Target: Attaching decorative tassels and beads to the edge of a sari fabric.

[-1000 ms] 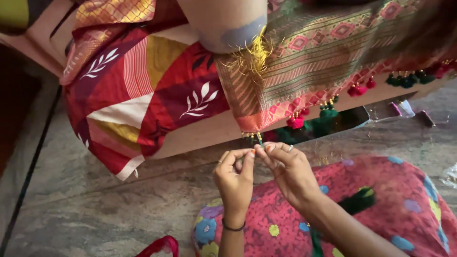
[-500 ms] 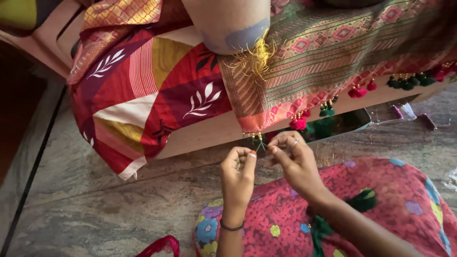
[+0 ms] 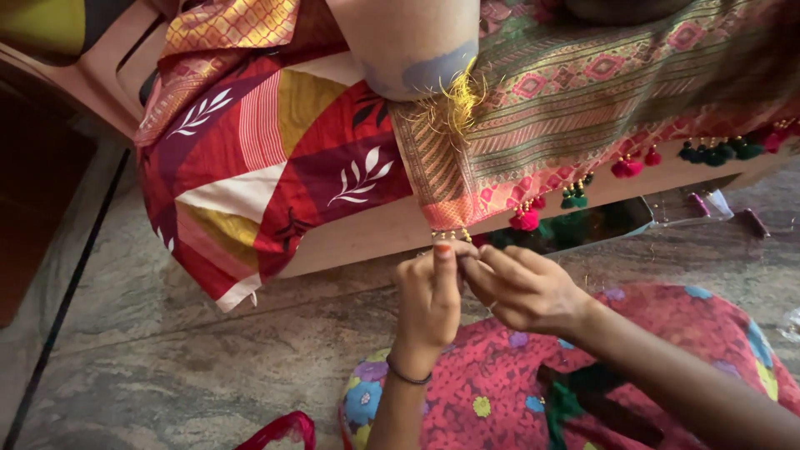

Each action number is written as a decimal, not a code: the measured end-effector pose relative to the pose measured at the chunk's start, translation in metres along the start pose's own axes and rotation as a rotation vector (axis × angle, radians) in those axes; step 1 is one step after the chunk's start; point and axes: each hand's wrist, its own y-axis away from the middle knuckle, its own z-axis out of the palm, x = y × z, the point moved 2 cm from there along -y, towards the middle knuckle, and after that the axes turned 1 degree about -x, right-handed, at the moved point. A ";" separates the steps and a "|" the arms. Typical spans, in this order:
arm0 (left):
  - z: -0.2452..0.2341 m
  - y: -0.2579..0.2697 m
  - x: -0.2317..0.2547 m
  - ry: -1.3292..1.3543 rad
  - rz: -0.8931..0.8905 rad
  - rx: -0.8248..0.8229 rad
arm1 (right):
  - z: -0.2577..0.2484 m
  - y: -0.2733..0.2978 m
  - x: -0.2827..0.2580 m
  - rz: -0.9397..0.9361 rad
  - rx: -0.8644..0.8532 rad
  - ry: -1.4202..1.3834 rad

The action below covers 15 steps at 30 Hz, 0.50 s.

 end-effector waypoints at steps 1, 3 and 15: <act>-0.001 -0.002 0.003 -0.030 0.018 -0.003 | -0.001 -0.002 0.001 -0.032 -0.034 -0.004; -0.002 -0.003 0.003 -0.051 0.021 0.018 | -0.004 -0.008 0.000 0.019 -0.043 -0.039; 0.004 -0.004 -0.004 -0.082 0.051 0.032 | 0.019 0.008 0.003 1.293 0.103 -1.060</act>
